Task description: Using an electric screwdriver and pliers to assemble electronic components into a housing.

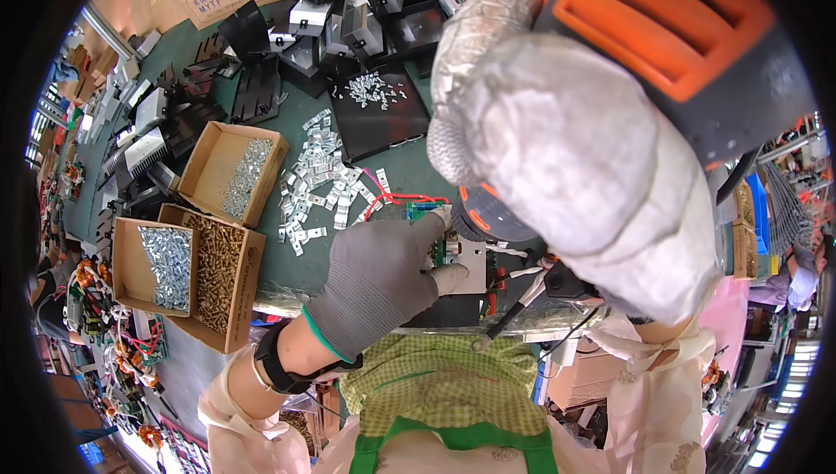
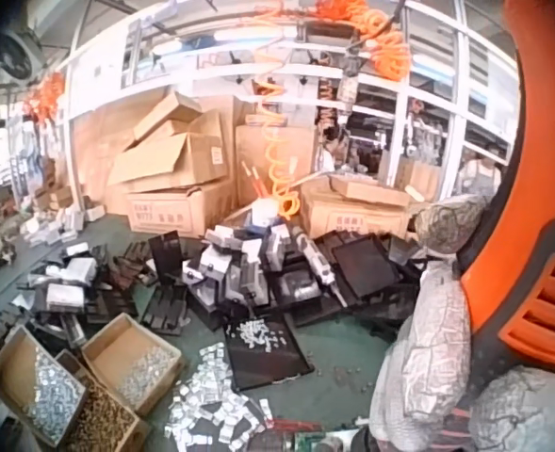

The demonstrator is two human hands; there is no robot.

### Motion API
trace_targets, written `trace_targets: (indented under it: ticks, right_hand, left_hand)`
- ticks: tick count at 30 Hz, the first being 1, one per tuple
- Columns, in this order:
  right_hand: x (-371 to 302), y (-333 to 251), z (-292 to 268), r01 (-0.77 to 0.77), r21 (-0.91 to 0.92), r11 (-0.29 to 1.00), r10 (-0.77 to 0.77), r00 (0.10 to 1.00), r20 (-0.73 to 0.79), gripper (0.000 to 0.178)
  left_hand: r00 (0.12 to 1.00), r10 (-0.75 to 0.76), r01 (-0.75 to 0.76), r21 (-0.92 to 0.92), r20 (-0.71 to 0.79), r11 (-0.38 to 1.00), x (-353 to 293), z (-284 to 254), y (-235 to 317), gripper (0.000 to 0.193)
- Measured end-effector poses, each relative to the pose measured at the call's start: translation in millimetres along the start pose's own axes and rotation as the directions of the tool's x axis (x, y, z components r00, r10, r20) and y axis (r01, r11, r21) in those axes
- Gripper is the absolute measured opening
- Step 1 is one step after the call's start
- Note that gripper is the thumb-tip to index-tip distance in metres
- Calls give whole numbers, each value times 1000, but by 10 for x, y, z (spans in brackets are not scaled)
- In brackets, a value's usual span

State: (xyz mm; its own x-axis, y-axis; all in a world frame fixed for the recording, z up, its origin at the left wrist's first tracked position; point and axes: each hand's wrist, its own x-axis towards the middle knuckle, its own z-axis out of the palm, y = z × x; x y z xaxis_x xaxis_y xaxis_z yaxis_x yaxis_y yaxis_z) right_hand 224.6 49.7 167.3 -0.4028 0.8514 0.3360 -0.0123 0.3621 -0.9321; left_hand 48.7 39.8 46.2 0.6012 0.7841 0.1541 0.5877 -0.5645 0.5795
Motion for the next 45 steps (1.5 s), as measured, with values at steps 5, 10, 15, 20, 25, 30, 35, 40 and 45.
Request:
trace_targets:
  ticks: [5,10,15,20,25,30,35,40,45]
  right_hand:
    - [34,123,-44,-4,73,997,2,999,34,37]
    - [22,204,-119,-6,137,991,-2,998,57,38]
    - [10,274,-141,8,199,980,-22,997,69,39]
    - [20,-79,-65,158,132,979,-160,987,6,37]
    - [-168,-462,-55,297,37,954,-285,940,-189,32]
    - [-298,-273,-65,315,208,926,-263,933,-244,29]
    - [-329,-178,101,393,321,862,-270,891,-366,30]
    - [-368,-176,171,374,267,888,-248,879,-407,33]
    - [-379,-256,166,416,308,856,-266,864,-428,33]
  left_hand:
    - [1000,-18,18,14,5,1000,-4,-9,11,33]
    - [1000,-19,19,-9,20,1000,9,-23,24,32]
    - [999,-30,30,19,24,999,-5,-8,18,33]
    - [1000,-14,13,20,25,1000,21,-43,42,38]
    - [961,-161,274,-828,223,489,8,-263,-49,55]
    - [920,-82,384,-923,383,8,-81,-296,-74,74]
    - [908,-66,409,-908,415,-88,-119,-330,-38,81]
    - [903,33,426,-885,427,-186,-130,-345,-49,82]
    - [911,-3,399,-885,412,-241,-253,-264,-84,62]
